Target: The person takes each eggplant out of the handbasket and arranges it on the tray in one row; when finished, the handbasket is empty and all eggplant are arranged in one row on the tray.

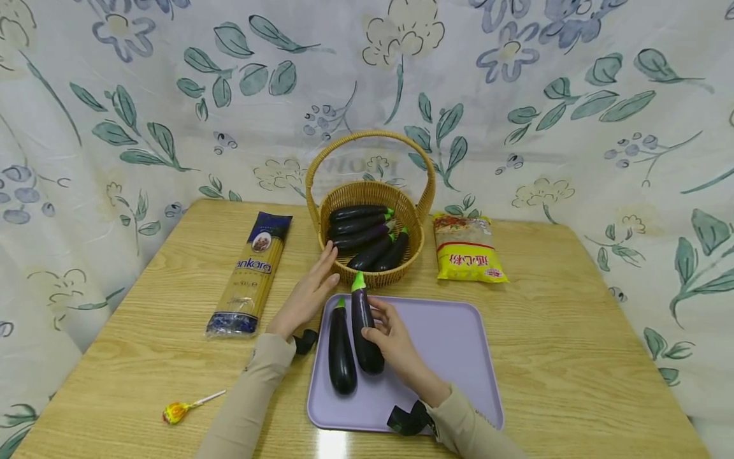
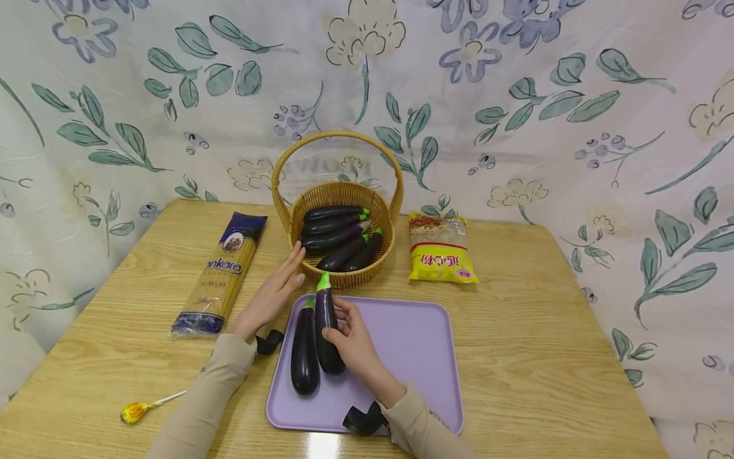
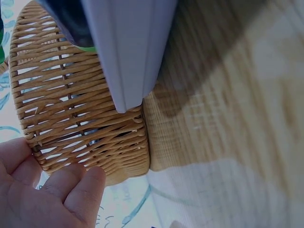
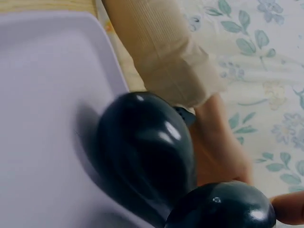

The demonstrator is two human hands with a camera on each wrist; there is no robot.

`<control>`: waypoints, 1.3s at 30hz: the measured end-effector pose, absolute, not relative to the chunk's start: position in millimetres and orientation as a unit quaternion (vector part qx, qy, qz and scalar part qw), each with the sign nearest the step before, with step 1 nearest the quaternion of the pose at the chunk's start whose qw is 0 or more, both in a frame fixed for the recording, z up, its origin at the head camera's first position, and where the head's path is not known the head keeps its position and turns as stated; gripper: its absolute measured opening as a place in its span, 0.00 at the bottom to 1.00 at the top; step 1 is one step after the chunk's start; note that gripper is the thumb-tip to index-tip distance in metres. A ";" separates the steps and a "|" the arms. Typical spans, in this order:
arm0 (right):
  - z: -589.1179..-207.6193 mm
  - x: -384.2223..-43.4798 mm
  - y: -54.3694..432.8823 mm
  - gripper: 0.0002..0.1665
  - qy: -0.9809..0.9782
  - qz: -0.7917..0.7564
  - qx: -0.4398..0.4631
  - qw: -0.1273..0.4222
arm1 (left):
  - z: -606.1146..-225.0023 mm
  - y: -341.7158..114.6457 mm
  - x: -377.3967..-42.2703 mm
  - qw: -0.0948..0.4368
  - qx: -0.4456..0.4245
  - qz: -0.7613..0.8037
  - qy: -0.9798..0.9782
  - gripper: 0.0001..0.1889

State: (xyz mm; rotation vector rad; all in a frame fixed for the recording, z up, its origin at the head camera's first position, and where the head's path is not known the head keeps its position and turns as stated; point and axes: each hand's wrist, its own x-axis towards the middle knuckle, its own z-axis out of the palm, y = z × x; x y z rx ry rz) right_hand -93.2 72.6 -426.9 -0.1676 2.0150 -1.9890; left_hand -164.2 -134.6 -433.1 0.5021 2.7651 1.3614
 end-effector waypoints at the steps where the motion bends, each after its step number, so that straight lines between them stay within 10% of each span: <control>1: -428.4 -92.2 72.2 0.36 0.702 -0.693 -0.058 0.153 | -433.3 -134.7 -164.2 0.009 0.162 0.436 0.885 0.31; 39: -441.3 -80.5 62.5 0.34 0.695 -0.713 -0.034 0.088 | -434.6 -136.3 -166.3 0.018 0.164 0.437 0.884 0.32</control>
